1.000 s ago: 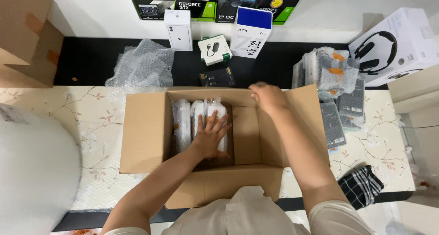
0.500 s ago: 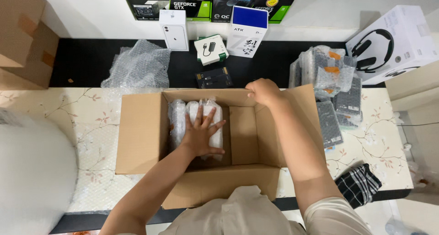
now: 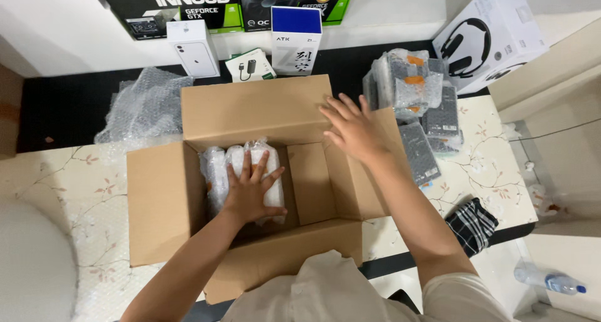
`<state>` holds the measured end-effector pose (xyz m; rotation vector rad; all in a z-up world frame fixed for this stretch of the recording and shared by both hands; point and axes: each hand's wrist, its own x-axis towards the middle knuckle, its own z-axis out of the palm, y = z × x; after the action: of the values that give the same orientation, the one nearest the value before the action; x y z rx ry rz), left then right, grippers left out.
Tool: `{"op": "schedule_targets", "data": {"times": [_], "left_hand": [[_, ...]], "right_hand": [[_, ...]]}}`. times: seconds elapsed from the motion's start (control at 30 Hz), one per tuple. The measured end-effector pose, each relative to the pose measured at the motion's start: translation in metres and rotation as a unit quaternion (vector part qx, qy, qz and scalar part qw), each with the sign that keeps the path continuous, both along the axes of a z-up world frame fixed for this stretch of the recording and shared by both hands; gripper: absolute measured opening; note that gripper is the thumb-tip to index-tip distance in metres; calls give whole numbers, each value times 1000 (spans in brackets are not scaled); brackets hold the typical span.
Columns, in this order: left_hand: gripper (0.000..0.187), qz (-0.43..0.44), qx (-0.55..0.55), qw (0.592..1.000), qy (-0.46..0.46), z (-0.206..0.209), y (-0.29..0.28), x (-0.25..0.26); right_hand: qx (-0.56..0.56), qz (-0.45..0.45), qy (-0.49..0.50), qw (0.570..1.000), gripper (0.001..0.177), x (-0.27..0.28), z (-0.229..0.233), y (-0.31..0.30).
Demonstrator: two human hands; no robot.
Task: The person places bubble-wrapped rectangular packages and a larger bubble-wrapped item into a cardboard box on a table.
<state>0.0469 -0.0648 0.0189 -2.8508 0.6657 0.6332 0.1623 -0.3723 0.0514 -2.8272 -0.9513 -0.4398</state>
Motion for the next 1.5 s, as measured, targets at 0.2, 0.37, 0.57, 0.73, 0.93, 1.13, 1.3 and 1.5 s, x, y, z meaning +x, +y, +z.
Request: {"op": "schedule_targets", "data": {"times": [0.2,0.37,0.57,0.73,0.93,1.13,1.3,1.5], "left_hand": [[118,0,9,1000,-1,-1,-2,1],[119,3,24,999,22,4,-4,2],[117,17,33,999,29,6,-5,1],[115,24,44,998,29,6,-6,0],[114,28,28,999,22,6,-5,0],[115,39,25,997,56,16,-6,1],[113,35,30,998,50,24,-8,1],[123,1,24,996,-83,-37,-1,-1]], "right_hand": [[168,-21,-35,985,28,-7,-24,-93],[216,-285,-50,932,32,8,-49,-201],[189,-452,203,848,88,-5,-25,-207],[341,-402,139,839,132,1,29,-139],[272,-436,124,849,134,44,4,-132],[589,-424,47,687,93,61,-74,-229],[681,-379,-33,626,80,-41,-77,-286],[537,-649,-78,533,88,-164,-98,-267]]}}
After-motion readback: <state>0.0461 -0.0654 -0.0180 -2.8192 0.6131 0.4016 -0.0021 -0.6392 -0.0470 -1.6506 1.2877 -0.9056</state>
